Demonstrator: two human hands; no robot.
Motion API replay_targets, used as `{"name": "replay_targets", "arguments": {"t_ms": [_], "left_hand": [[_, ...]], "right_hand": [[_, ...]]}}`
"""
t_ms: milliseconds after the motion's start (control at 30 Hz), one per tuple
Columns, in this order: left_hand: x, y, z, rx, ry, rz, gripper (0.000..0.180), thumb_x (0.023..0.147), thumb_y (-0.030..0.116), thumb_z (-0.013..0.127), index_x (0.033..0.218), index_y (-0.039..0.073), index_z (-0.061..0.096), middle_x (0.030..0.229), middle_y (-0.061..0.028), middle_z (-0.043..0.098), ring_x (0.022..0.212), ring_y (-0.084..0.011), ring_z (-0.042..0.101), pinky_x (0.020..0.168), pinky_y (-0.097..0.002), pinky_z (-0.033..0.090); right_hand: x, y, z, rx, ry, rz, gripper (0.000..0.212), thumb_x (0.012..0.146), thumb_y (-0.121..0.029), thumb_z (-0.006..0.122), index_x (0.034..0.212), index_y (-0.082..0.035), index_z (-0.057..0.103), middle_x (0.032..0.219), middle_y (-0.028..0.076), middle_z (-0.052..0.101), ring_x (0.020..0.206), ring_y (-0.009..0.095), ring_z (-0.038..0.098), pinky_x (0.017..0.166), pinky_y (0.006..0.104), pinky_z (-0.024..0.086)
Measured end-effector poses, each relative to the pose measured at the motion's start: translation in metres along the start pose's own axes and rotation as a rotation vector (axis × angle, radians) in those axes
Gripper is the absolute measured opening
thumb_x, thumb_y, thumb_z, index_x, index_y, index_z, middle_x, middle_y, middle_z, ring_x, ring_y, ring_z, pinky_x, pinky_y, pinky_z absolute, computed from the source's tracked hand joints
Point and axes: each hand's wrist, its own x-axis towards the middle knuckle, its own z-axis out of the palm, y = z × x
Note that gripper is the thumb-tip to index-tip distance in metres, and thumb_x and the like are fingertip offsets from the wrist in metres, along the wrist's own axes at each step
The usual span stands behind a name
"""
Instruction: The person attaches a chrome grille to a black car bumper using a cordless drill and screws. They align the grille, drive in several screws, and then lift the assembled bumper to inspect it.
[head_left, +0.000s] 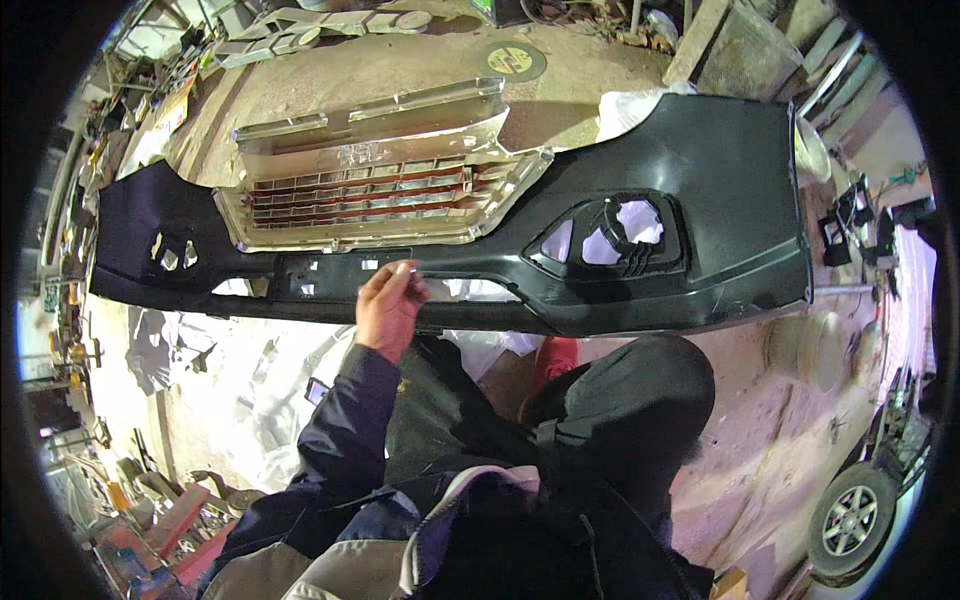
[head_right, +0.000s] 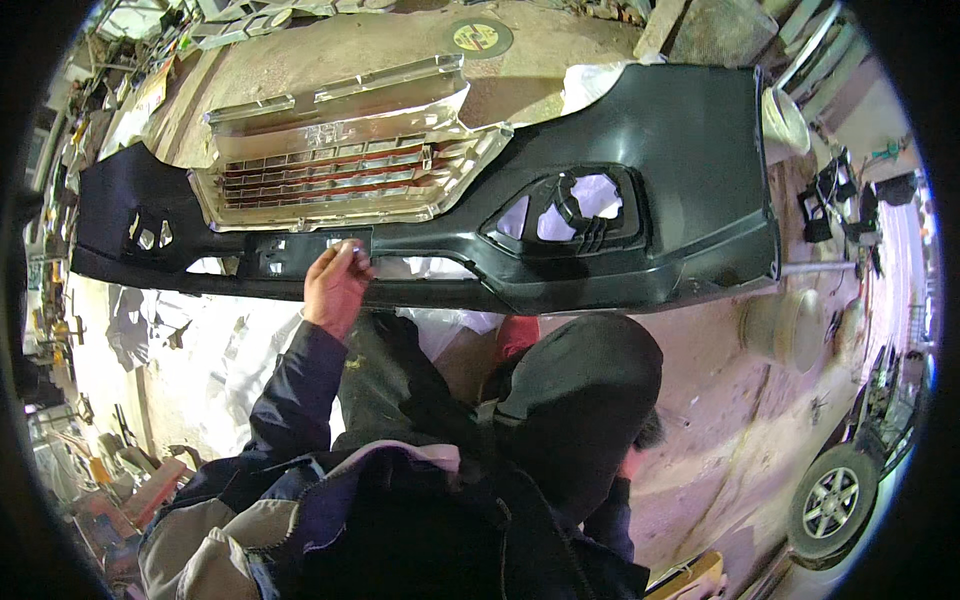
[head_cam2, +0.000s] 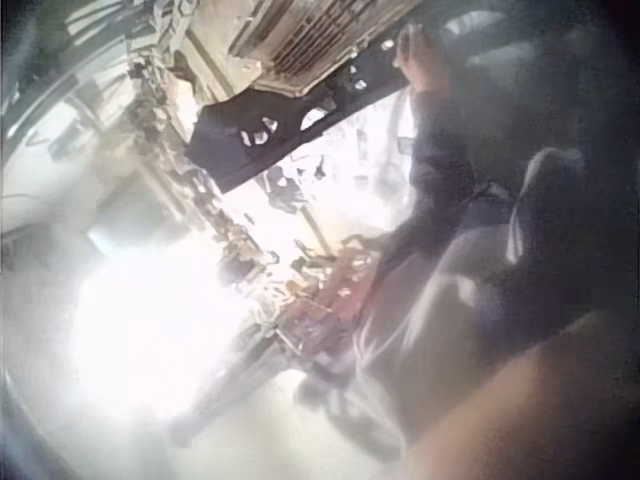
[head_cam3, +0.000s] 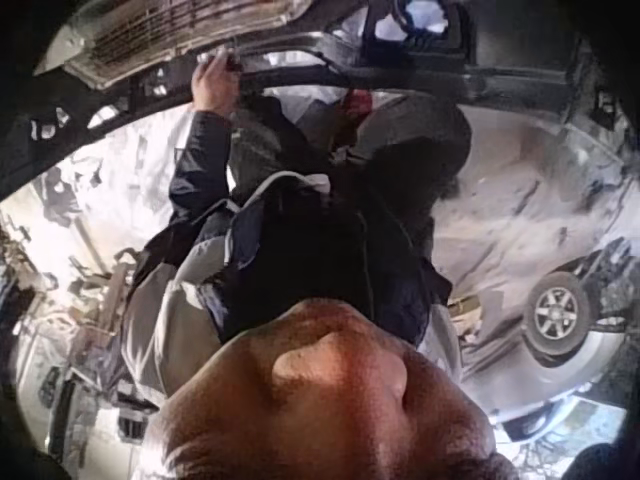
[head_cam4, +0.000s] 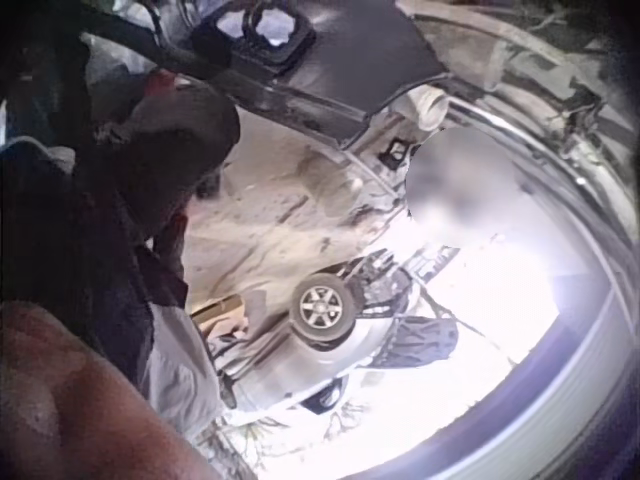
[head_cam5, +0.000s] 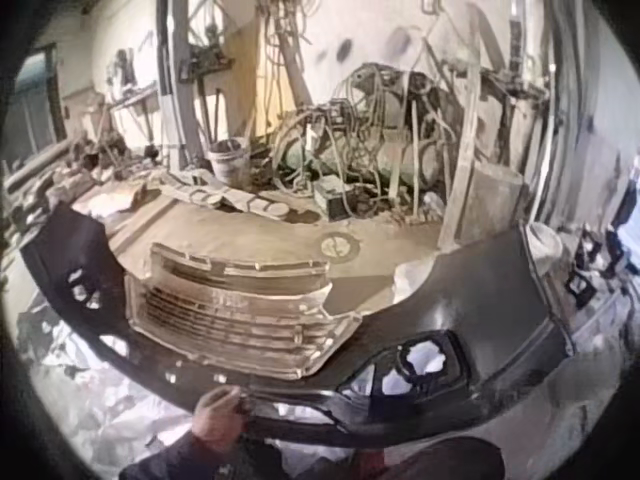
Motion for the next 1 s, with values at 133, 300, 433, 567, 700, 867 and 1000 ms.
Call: {"name": "replay_targets", "arguments": {"t_ms": [133, 300, 433, 567, 700, 867, 1000], "left_hand": [[0.000, -0.006, 0.050, -0.098, -0.178, -0.063, 0.016, 0.107, 0.013, 0.060, 0.114, -0.001, 0.066, 0.095, -0.0049, 0.065, 0.086, -0.0158, 0.064, 0.078, -0.0327, 0.057], [-0.014, 0.005, 0.093, -0.280, -0.348, -0.077, 0.014, 0.105, 0.010, 0.061, 0.111, -0.001, 0.068, 0.097, -0.0067, 0.067, 0.088, -0.0164, 0.065, 0.081, -0.0344, 0.057], [-0.031, 0.025, 0.112, -0.381, -0.453, -0.039, 0.011, 0.104, 0.010, 0.063, 0.110, 0.002, 0.068, 0.096, -0.0060, 0.065, 0.088, -0.0162, 0.064, 0.082, -0.0351, 0.057], [-0.050, 0.054, 0.111, -0.471, -0.538, 0.043, 0.013, 0.105, 0.012, 0.062, 0.113, 0.003, 0.067, 0.098, -0.0072, 0.068, 0.090, -0.0184, 0.068, 0.083, -0.0360, 0.059], [-0.069, 0.083, 0.097, -0.524, -0.515, 0.128, 0.015, 0.106, 0.012, 0.060, 0.116, 0.002, 0.066, 0.104, -0.0107, 0.073, 0.097, -0.0237, 0.076, 0.082, -0.0347, 0.063], [-0.078, 0.095, 0.081, -0.529, -0.466, 0.157, 0.015, 0.107, 0.011, 0.058, 0.116, 0.001, 0.065, 0.105, -0.0139, 0.074, 0.099, -0.0250, 0.076, 0.087, -0.0372, 0.065], [-0.078, 0.091, 0.074, -0.538, -0.443, 0.181, 0.015, 0.107, 0.010, 0.058, 0.116, 0.001, 0.065, 0.105, -0.0142, 0.074, 0.098, -0.0250, 0.076, 0.087, -0.0379, 0.066]], "right_hand": [[-0.088, -0.140, -0.036, 0.427, 0.072, -0.325, 0.017, 0.098, -0.024, 0.072, 0.101, -0.008, 0.070, 0.078, -0.002, 0.055, 0.066, 0.010, 0.051, 0.062, 0.0267, 0.043], [-0.217, -0.316, -0.042, 0.207, -0.088, -0.942, 0.028, 0.096, -0.020, 0.071, 0.118, -0.002, 0.068, 0.084, 0.002, 0.061, 0.070, 0.014, 0.058, 0.065, 0.0282, 0.047], [-0.274, -0.386, 0.011, 0.121, -0.389, -1.150, 0.030, 0.095, -0.020, 0.069, 0.116, 0.000, 0.069, 0.090, 0.007, 0.067, 0.076, 0.018, 0.064, 0.070, 0.0311, 0.052], [-0.294, -0.415, 0.084, -0.018, -0.758, -1.032, 0.031, 0.094, -0.021, 0.068, 0.115, 0.002, 0.071, 0.097, 0.011, 0.072, 0.082, 0.022, 0.070, 0.075, 0.0341, 0.058], [-0.306, -0.427, 0.123, -0.383, -0.910, -1.125, 0.033, 0.093, -0.021, 0.067, 0.114, 0.004, 0.072, 0.104, 0.015, 0.077, 0.088, 0.025, 0.077, 0.080, 0.0371, 0.063], [-0.293, -0.419, 0.131, -0.582, -0.980, -1.054, 0.049, 0.094, -0.031, 0.064, 0.132, -0.001, 0.066, 0.135, 0.019, 0.067, 0.124, 0.034, 0.063, 0.110, 0.0457, 0.049], [-0.270, -0.413, 0.132, -0.526, -1.096, -0.882, 0.058, 0.094, -0.036, 0.064, 0.141, -0.001, 0.060, 0.147, 0.021, 0.059, 0.138, 0.038, 0.053, 0.121, 0.0489, 0.039]]}}
